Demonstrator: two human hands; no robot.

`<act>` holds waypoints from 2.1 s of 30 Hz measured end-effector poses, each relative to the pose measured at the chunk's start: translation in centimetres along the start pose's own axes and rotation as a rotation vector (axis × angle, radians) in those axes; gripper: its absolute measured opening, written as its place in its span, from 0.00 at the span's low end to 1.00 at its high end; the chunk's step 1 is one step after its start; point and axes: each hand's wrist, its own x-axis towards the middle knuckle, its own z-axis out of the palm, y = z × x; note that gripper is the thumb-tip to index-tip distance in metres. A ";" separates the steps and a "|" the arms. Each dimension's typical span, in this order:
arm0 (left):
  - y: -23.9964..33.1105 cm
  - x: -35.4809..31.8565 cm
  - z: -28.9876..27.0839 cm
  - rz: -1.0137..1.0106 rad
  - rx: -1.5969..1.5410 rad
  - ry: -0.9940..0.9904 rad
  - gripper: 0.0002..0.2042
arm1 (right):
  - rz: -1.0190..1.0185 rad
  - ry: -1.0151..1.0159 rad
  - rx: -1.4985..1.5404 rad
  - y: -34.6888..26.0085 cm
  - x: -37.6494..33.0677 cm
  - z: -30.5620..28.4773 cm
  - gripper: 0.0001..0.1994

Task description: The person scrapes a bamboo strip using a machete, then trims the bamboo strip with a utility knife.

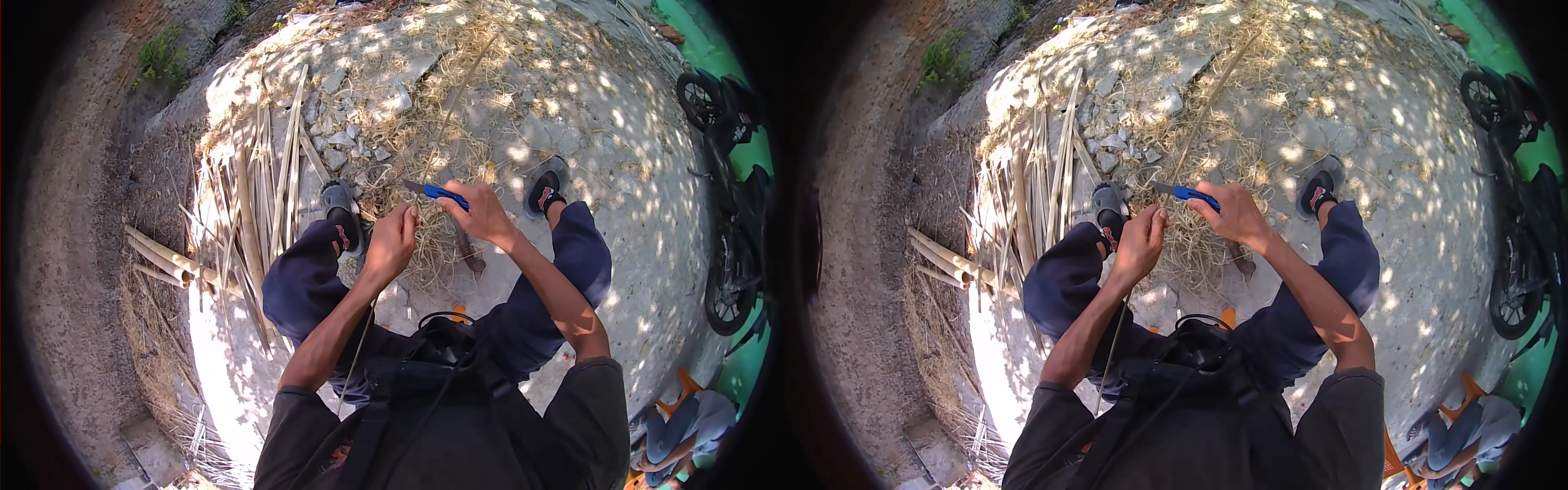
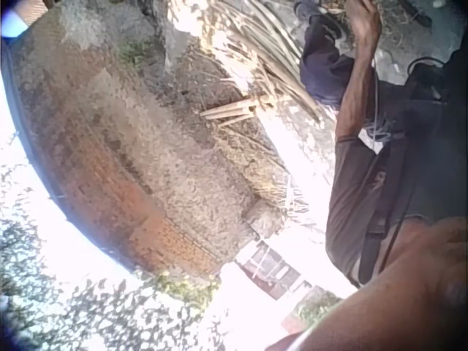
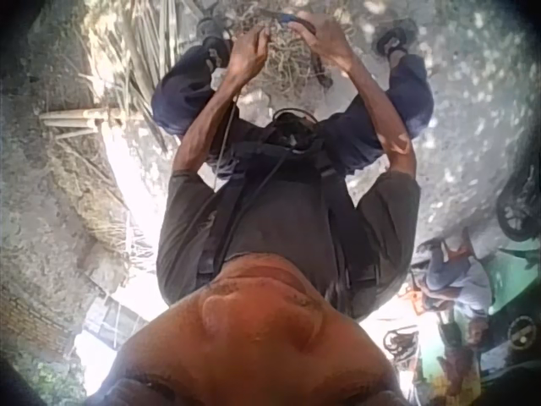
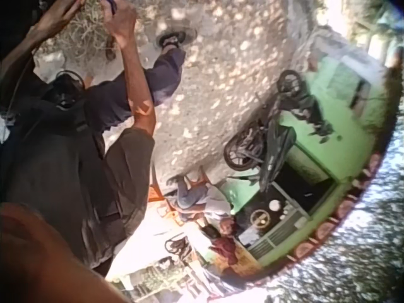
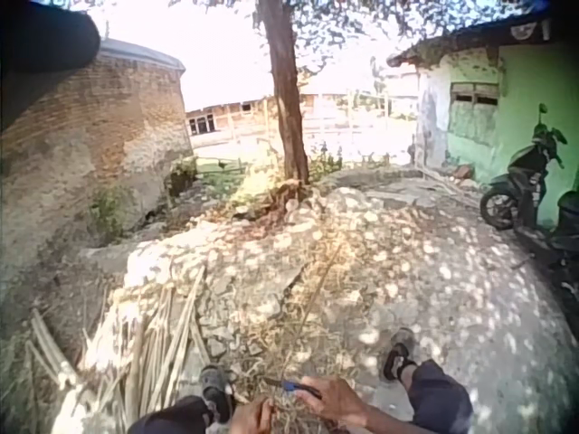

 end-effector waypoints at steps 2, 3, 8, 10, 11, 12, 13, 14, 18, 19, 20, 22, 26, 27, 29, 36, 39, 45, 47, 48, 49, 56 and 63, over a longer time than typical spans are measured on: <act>-0.8 0.0 0.3 0.022 0.026 0.023 0.17 | 0.011 0.016 -0.020 0.0 0.1 0.0 0.13; -0.9 0.0 0.3 0.042 0.051 0.043 0.18 | 0.025 0.032 -0.042 0.0 0.0 0.0 0.12; -1.0 -0.1 -0.1 0.046 0.123 0.004 0.17 | 0.044 0.036 -0.010 1.4 0.3 -0.1 0.15; -0.7 -0.4 -0.4 0.045 0.160 -0.021 0.17 | 0.079 0.062 -0.040 2.8 0.6 -0.5 0.16; -0.2 -0.8 -0.5 0.028 0.159 -0.048 0.17 | 0.153 0.066 -0.108 3.8 1.1 -1.5 0.17; 0.0 -1.4 -0.6 0.009 0.159 -0.075 0.16 | 0.228 0.070 -0.173 4.7 1.5 -2.1 0.17; -0.1 -1.7 -0.6 0.006 0.169 -0.078 0.15 | 0.227 0.074 -0.175 5.7 1.7 -2.6 0.17; -0.5 -2.2 -0.7 0.010 0.168 -0.078 0.15 | 0.233 0.141 -0.157 6.6 1.9 -2.9 0.17; -1.2 -3.5 -1.5 0.062 0.137 -0.067 0.13 | 0.197 0.177 -0.169 8.4 2.4 -2.4 0.18; -1.0 -3.8 -1.8 0.066 0.146 -0.098 0.13 | 0.186 0.226 -0.228 9.2 2.3 -2.6 0.18; -0.9 -4.1 -2.0 0.069 0.156 -0.129 0.13 | 0.187 0.230 -0.229 10.0 2.3 -3.3 0.18; -1.1 -5.5 -2.4 0.027 0.216 -0.134 0.13 | 0.311 0.176 -0.238 10.2 3.0 -3.8 0.15; -0.2 -7.6 -4.0 -0.044 0.229 -0.119 0.13 | 0.121 0.243 -0.265 9.2 2.7 -2.5 0.17; -0.4 -8.0 -4.1 -0.045 0.234 -0.111 0.13 | 0.136 0.221 -0.283 8.5 2.8 -2.2 0.18; -1.4 -8.4 -4.2 0.000 0.282 -0.088 0.13 | 0.204 0.147 -0.254 7.2 3.1 -2.1 0.17; 0.3 -8.7 -4.6 -0.086 0.221 -0.134 0.14 | 0.201 0.032 -0.161 6.9 2.9 -2.3 0.18; 0.5 -9.3 -4.1 -0.031 0.253 -0.087 0.13 | 0.106 0.175 -0.129 7.3 2.4 -2.3 0.18; 0.6 -10.9 -3.7 0.002 0.246 -0.065 0.12 | 0.225 0.100 -0.087 6.9 2.4 -3.8 0.17; 0.1 -11.3 -3.5 0.068 0.316 -0.049 0.11 | 0.191 0.125 -0.089 7.0 2.3 -3.9 0.17; -0.1 -11.5 -3.3 0.067 0.316 -0.050 0.11 | 0.157 0.145 -0.090 6.9 2.3 -3.9 0.18; -0.3 -11.6 -3.1 0.100 0.345 -0.015 0.10 | 0.157 0.144 -0.089 6.9 2.3 -3.8 0.18; 0.7 -13.9 -4.6 0.053 0.405 -0.021 0.10 | 0.276 0.241 -0.202 10.6 2.3 -5.7 0.19; 0.6 -17.4 -7.0 -0.052 0.425 -0.043 0.08 | 0.380 0.164 -0.265 11.7 1.9 -4.5 0.21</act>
